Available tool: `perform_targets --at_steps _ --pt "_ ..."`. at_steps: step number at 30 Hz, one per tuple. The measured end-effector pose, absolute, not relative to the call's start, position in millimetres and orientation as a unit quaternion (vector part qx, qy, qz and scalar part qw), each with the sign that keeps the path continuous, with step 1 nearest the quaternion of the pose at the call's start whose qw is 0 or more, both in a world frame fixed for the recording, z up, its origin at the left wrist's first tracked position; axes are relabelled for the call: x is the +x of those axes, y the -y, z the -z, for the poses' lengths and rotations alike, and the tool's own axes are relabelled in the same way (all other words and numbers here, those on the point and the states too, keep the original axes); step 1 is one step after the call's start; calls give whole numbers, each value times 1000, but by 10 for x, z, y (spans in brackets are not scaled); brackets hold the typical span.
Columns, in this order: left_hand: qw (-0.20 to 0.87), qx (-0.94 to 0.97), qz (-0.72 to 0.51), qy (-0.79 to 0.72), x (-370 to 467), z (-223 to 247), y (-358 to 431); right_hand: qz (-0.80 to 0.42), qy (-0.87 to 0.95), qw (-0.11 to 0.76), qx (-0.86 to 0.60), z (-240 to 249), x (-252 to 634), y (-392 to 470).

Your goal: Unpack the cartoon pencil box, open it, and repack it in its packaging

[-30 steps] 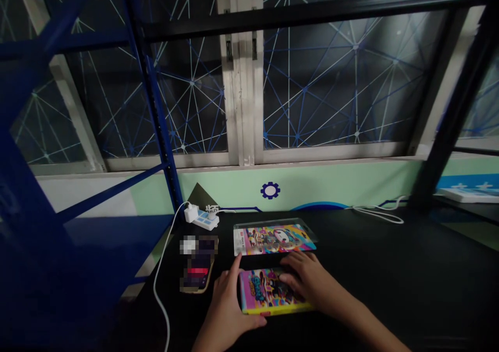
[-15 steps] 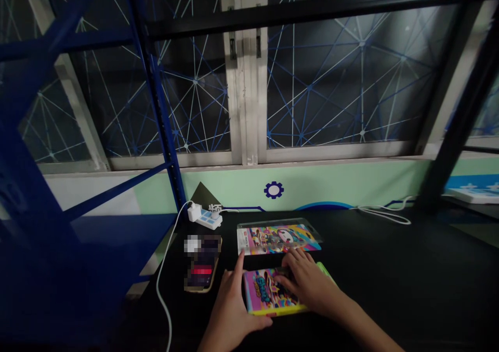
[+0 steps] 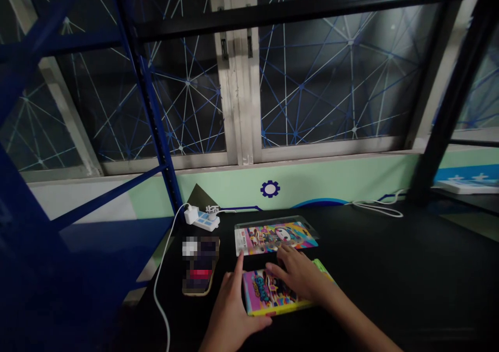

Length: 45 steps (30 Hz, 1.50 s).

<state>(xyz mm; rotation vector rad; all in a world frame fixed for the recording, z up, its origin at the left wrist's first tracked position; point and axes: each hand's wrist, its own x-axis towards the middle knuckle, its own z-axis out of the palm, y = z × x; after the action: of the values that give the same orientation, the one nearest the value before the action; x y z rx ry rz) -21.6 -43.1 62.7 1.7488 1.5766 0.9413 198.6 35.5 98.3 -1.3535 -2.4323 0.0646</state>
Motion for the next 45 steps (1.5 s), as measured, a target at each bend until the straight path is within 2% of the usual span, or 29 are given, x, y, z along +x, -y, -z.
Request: perform_targets --at_steps 11,19,24,28,32,39,45 --pt "299 653 -348 -603 -185 -724 456 1 827 197 -527 -1090 1743 -459" --pt "307 622 -392 -604 -182 -659 422 -5 853 250 -458 -1454 1946 -106" --pt "290 665 -400 -561 -236 -619 437 76 848 350 -391 -1089 2496 375" --pt "259 708 -392 -528 -281 -586 434 116 825 384 -398 -723 2916 509" --pt "285 677 -416 -537 -286 -553 428 83 805 397 -433 -543 3137 464" --pt "357 632 -443 -527 -303 -588 439 -110 781 391 -475 -584 3110 426" --pt "372 603 -464 -531 -303 -572 399 -114 770 368 -508 -586 3028 200"
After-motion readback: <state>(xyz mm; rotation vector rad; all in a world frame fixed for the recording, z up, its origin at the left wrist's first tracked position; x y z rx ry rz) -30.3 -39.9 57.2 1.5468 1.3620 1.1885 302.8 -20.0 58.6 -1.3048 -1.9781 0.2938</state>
